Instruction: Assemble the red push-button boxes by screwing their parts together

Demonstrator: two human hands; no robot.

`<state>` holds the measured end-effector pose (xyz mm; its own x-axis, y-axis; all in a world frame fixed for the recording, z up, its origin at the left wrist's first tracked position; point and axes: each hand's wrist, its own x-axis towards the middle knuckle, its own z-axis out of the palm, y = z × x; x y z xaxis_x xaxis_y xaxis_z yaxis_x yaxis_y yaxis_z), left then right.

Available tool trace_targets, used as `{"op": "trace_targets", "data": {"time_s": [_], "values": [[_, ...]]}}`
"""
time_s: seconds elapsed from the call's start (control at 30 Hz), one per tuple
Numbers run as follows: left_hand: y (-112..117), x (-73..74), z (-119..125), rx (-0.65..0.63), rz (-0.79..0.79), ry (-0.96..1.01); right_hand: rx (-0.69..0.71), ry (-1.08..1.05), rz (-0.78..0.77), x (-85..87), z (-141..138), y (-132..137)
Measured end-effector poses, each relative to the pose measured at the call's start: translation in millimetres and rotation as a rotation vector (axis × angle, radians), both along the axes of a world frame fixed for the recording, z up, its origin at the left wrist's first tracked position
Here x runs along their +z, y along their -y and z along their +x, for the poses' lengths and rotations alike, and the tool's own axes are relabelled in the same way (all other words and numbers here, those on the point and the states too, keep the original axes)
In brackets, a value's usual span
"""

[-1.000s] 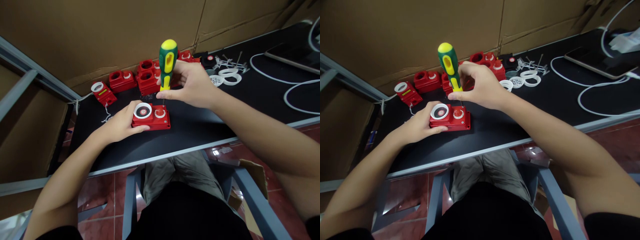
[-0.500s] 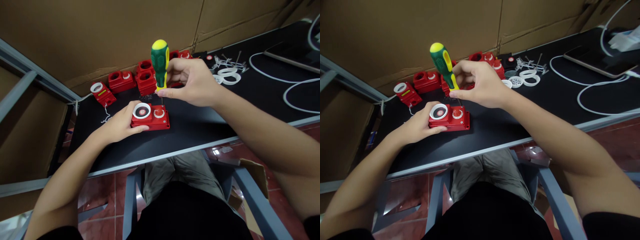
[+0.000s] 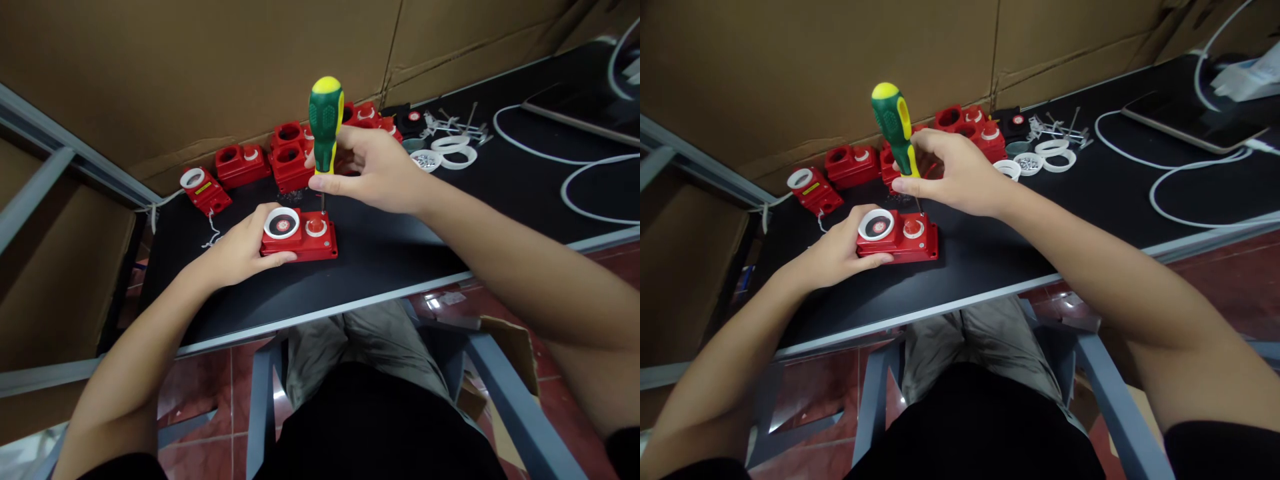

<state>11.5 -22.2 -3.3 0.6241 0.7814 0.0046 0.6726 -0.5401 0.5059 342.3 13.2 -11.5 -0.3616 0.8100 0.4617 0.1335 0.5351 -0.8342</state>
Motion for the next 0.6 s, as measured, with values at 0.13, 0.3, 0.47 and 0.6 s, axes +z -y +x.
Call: {"op": "trace_targets", "data": {"time_s": [0.13, 0.3, 0.47, 0.6], "values": [[0.5, 0.9, 0.2, 0.01, -0.004, -0.013, -0.02, -0.002, 0.002, -2.0, -1.5, -0.3], [1.0, 0.9, 0.5, 0.003, -0.004, -0.016, -0.058, -0.014, 0.005, -2.6, 1.1, -2.4], [1.2, 0.7, 0.9, 0.01, -0.011, -0.004, -0.045, -0.008, 0.003, -1.3, 4.1, -2.8], [0.5, -0.4, 0.6, 0.01, -0.011, -0.014, -0.005, -0.021, 0.008, -1.3, 4.7, -3.3]]}}
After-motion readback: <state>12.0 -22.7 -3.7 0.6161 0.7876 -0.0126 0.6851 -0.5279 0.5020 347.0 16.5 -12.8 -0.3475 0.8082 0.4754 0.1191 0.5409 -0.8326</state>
